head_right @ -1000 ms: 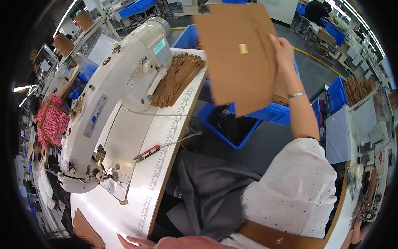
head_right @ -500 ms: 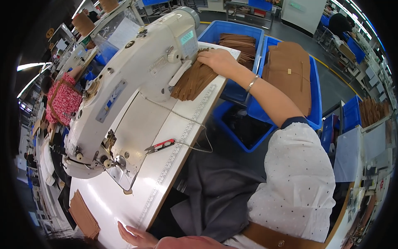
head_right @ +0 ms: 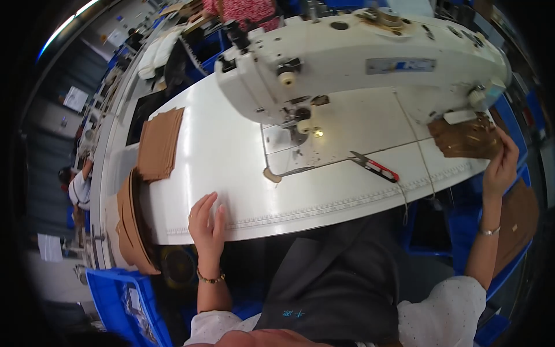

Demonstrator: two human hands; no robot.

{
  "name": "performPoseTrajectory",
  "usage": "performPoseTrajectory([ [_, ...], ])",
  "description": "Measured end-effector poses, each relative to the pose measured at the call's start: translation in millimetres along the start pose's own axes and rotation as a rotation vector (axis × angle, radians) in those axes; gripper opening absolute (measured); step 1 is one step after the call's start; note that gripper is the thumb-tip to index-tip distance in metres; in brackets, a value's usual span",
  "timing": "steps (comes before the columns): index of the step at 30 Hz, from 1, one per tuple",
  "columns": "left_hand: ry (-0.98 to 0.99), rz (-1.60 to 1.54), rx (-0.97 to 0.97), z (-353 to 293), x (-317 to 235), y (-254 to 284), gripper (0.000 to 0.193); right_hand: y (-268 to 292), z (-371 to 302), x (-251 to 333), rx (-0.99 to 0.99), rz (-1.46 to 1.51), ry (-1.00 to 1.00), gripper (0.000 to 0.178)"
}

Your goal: Sewing a zipper into a leather piece to construct a pouch using an industrial sewing machine.

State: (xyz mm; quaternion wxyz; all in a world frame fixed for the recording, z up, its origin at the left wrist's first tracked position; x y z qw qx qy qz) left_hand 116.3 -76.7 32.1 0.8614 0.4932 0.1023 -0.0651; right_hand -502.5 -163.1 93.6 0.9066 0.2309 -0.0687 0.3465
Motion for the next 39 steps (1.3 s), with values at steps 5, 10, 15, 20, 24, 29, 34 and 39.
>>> performPoseTrajectory([
  [5, 0.022, 0.207, -0.024, 67.2, 69.5, 6.3, 0.021, -105.8, -34.0, 105.7, 0.420, 0.147, 0.003, 0.030],
  [10, 0.128, 0.440, -0.066, 135.4, 159.8, 0.2, 0.022, -157.7, -54.3, 141.2, 0.663, 0.255, 0.056, 0.033],
  [15, 0.238, 0.721, 0.143, 160.9, 216.0, -17.7, 0.033, -135.0, -40.8, 92.8, 0.640, 0.046, -0.039, 0.029],
  [20, 0.167, 0.895, 0.202, 180.6, 231.7, -29.2, 0.020, -110.6, -30.8, 95.4, 0.501, 0.033, 0.019, 0.027],
  [24, 0.201, 0.888, 0.162, 194.3, 241.5, -15.5, 0.024, -119.7, -32.8, 119.1, 0.484, 0.067, 0.151, 0.027],
  [29, 0.698, -0.388, 0.105, 174.5, 235.8, 13.5, 0.029, -140.7, -39.6, 124.3, 0.516, 0.122, 0.175, 0.029],
  [34, 0.861, -1.585, 0.408, 50.3, 88.1, -23.6, 0.042, -139.6, -31.0, 139.3, 0.451, 0.039, 0.315, 0.028],
  [39, 0.982, -1.635, 0.880, -40.1, -65.3, -70.8, 0.046, -158.1, -32.1, 192.4, 0.573, 0.400, 0.361, 0.037],
])
Point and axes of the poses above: each hand's wrist, its own z-axis towards the middle knuckle, its own y-axis out of the back of the hand, x = y × z, the point moved 7 cm from there along z, towards the middle knuckle, and after that the axes turned 10 degrees about z, right-handed, at the moved point
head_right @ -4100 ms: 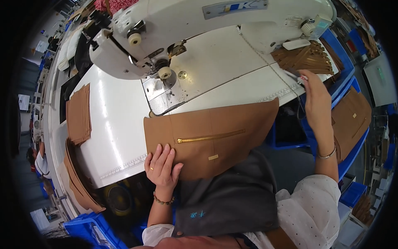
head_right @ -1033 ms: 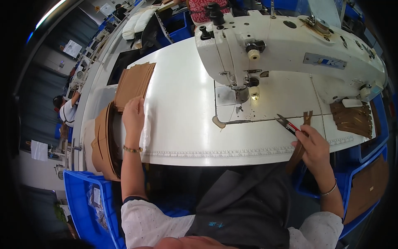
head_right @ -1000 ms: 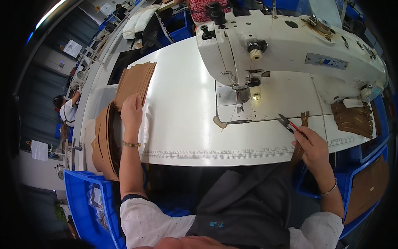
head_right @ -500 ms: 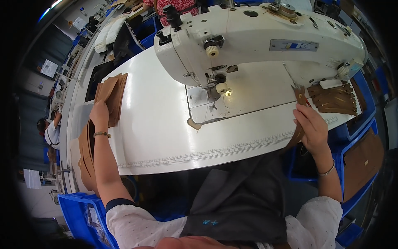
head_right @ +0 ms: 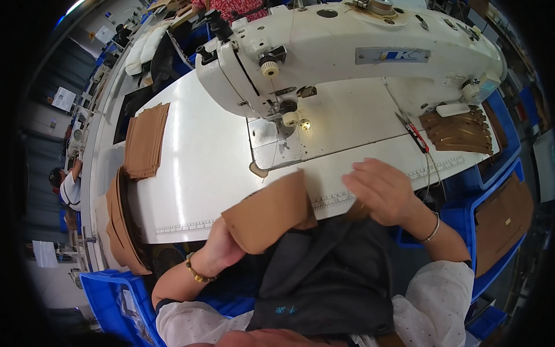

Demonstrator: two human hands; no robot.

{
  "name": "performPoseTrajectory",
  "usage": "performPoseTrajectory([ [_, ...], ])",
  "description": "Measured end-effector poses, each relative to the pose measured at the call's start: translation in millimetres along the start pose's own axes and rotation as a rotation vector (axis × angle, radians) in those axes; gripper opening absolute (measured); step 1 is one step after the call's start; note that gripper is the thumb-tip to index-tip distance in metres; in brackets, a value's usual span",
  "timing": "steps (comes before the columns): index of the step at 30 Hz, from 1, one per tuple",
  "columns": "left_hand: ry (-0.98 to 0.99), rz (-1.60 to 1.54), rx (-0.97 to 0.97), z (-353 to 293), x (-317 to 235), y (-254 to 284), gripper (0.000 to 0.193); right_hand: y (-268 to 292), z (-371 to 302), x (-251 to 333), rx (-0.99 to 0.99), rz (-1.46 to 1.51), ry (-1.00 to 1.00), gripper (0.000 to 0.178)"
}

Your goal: Sewing a zipper into a leather piece to construct a pouch using an industrial sewing machine.

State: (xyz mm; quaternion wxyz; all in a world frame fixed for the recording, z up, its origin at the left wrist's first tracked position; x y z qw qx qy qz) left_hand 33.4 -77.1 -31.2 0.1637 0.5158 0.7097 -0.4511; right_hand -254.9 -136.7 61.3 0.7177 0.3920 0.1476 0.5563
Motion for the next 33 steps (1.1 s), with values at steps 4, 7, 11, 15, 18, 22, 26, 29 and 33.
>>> performPoseTrajectory([
  [4, 0.109, 0.019, 0.163, 16.5, 2.9, -47.3, 0.047, -24.2, 20.5, 15.4, 0.070, 0.100, -0.020, 0.039],
  [7, 0.006, -0.167, 0.352, 23.9, -10.8, -62.0, 0.051, -10.5, 26.5, 17.8, 0.023, 0.079, -0.016, 0.042],
  [11, -0.076, -0.367, 0.409, 26.0, -10.4, -61.3, 0.054, 18.3, 25.4, 24.0, -0.108, -0.013, 0.004, 0.049],
  [15, 0.023, -0.476, 0.560, 22.4, 5.8, -85.1, 0.053, 12.0, 24.4, 16.9, -0.133, -0.043, 0.016, 0.050],
  [18, 0.157, -0.199, 0.395, 20.0, 19.2, -79.3, 0.050, -7.7, 23.2, 1.5, -0.031, 0.041, -0.076, 0.049],
  [22, 0.256, 0.116, 0.390, 16.6, 10.4, -54.5, 0.048, -20.2, 18.2, -8.0, 0.032, 0.305, -0.217, 0.047],
  [26, 0.327, 0.310, 0.496, 11.5, 21.5, -48.6, 0.043, -31.4, 13.3, -15.1, 0.049, 0.809, -0.382, 0.047],
  [29, 0.270, 0.218, 0.503, 12.0, 32.2, -58.5, 0.043, -31.7, 10.7, -17.3, 0.032, 0.704, -0.357, 0.044],
  [33, 0.269, -0.123, 0.414, 7.1, 45.5, -62.3, 0.045, -25.0, 1.1, 3.0, 0.067, 0.209, -0.169, 0.033],
])
Point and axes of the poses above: each hand's wrist, its own z-axis towards the middle knuckle, its own y-axis out of the back of the hand, x = y × z, the point moved 7 cm from there along z, towards the middle knuckle, and after that the axes turned 10 degrees about z, right-handed, at the moved point
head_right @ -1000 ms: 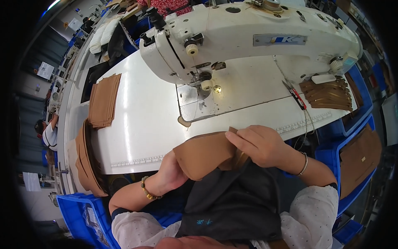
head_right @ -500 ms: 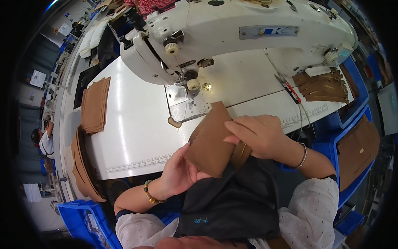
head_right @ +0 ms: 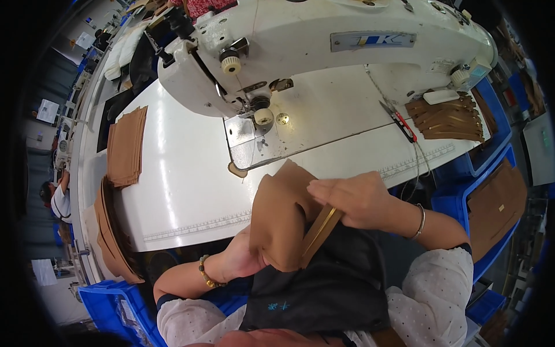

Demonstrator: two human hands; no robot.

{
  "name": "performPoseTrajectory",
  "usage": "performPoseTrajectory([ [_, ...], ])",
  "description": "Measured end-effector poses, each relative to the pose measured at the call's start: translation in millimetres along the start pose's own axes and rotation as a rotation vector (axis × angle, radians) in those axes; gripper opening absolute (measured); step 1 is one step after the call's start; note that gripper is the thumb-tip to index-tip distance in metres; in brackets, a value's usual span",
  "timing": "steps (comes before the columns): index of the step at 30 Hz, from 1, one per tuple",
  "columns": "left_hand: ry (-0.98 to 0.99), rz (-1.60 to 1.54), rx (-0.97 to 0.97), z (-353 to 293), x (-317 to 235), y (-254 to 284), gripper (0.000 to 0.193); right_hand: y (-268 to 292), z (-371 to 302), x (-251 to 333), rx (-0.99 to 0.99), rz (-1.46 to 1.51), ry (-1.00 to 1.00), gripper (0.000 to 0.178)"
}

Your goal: Sewing a zipper into a leather piece to construct a pouch using an industrial sewing machine.

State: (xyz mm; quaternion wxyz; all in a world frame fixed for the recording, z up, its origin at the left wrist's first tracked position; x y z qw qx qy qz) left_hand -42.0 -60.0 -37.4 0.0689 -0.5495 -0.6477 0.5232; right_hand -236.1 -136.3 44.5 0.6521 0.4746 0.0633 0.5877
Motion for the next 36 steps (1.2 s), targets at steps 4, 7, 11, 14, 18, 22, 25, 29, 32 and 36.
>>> performPoseTrajectory([
  [4, 0.111, 0.071, -0.099, -11.6, 9.5, 9.6, 0.043, -13.8, -6.0, -3.1, 0.240, -0.310, 0.019, 0.031],
  [7, 0.269, 0.309, 0.044, -20.7, 6.8, -0.7, 0.044, 0.9, 14.4, -43.5, 0.188, -0.371, 0.029, 0.028],
  [11, 0.328, 0.916, -0.085, -36.7, -31.1, 2.3, 0.039, 8.4, 43.5, -87.0, 0.165, -0.411, 0.097, 0.021],
  [14, -0.201, 1.699, -0.531, -35.2, -107.1, -0.2, 0.024, -2.4, 58.3, -86.9, 0.171, -0.264, 0.115, 0.019],
  [18, -0.966, 2.115, -0.871, -6.2, -169.6, -5.4, 0.022, -31.0, 77.8, -75.6, 0.233, -0.190, 0.151, 0.020],
  [22, -0.845, 2.174, -0.929, 40.2, -190.3, 20.6, 0.037, -38.9, 88.4, -77.2, 0.338, -0.037, 0.207, 0.019],
  [25, -0.731, 2.176, -0.904, 63.5, -195.9, 28.4, 0.039, -41.8, 88.9, -78.3, 0.406, 0.018, 0.215, 0.018],
  [29, -0.576, 1.880, -0.814, 67.8, -208.4, 53.7, 0.030, -44.9, 84.3, -71.8, 0.393, 0.073, 0.229, 0.019],
  [32, -0.515, 2.129, -1.006, 39.1, -233.0, 70.1, 0.019, -44.6, 83.7, -70.1, 0.314, 0.120, 0.269, 0.019],
  [36, -0.735, 2.236, -1.252, 5.2, -244.2, 57.5, 0.017, -47.5, 85.0, -72.4, 0.272, 0.134, 0.321, 0.020],
])
Point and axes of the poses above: each hand's wrist, its own z-axis towards the middle knuckle, its own y-axis out of the back of the hand, x = y × z, the point moved 7 cm from there along z, towards the middle knuckle, and after that the axes turned 10 degrees about z, right-handed, at the moved point
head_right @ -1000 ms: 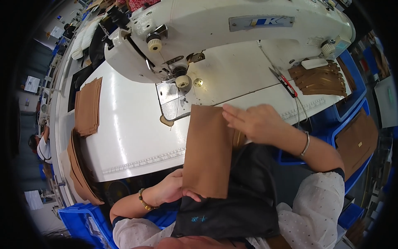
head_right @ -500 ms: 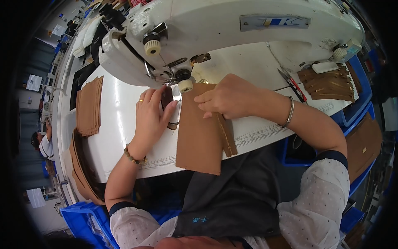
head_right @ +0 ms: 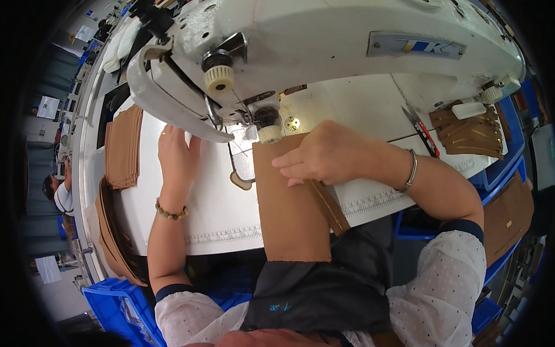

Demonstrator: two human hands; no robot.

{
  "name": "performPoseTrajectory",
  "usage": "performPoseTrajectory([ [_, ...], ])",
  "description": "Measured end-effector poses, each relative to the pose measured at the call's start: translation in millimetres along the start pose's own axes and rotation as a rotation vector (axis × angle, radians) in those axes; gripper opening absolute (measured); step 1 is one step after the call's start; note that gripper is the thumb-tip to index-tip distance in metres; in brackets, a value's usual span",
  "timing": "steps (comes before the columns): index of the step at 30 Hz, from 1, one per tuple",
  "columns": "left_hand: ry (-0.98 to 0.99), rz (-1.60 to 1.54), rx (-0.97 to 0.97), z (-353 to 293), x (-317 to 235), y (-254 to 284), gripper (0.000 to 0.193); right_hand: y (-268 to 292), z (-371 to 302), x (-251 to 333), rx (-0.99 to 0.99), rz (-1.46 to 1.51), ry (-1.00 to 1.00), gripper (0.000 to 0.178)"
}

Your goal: Sewing a zipper into a leather piece to construct a pouch using an industrial sewing machine.

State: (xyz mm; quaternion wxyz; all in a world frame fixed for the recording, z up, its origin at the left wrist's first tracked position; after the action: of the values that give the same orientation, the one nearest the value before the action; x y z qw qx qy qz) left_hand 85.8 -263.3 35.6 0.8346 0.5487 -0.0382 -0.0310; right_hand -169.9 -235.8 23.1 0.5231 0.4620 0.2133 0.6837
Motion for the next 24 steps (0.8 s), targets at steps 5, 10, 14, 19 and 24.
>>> performPoseTrajectory([
  [5, -0.449, -0.259, 0.070, -29.7, -68.4, 8.7, 0.042, 0.6, 2.4, 2.6, -0.015, -0.055, 0.022, 0.022],
  [10, -0.146, 0.295, 0.282, -7.0, -26.0, -13.9, 0.059, 2.3, 3.7, 4.1, -0.003, -0.026, 0.004, 0.023],
  [14, -0.122, -0.059, 0.106, -10.1, -25.6, 7.2, 0.043, 4.7, 5.9, 4.5, -0.030, 0.001, 0.012, 0.023],
  [19, -0.202, -0.380, 0.005, -27.0, -71.3, 15.5, 0.036, 6.6, 11.0, 5.9, 0.015, -0.007, -0.011, 0.023],
  [24, -0.187, -0.450, 0.244, -27.7, -77.5, -0.3, 0.032, 3.0, 14.8, 11.3, -0.006, -0.212, -0.044, 0.028],
])
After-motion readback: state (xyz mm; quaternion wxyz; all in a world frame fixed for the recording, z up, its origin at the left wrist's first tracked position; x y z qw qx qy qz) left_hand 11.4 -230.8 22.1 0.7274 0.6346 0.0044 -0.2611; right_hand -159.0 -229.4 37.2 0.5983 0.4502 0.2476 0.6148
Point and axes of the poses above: each hand's wrist, its own z-axis towards the middle knuckle, its own y-axis out of the back of the hand, x = y × z, the point moved 7 cm from there along z, towards the middle knuckle, and after that the axes turned 10 degrees about z, right-handed, at the moved point
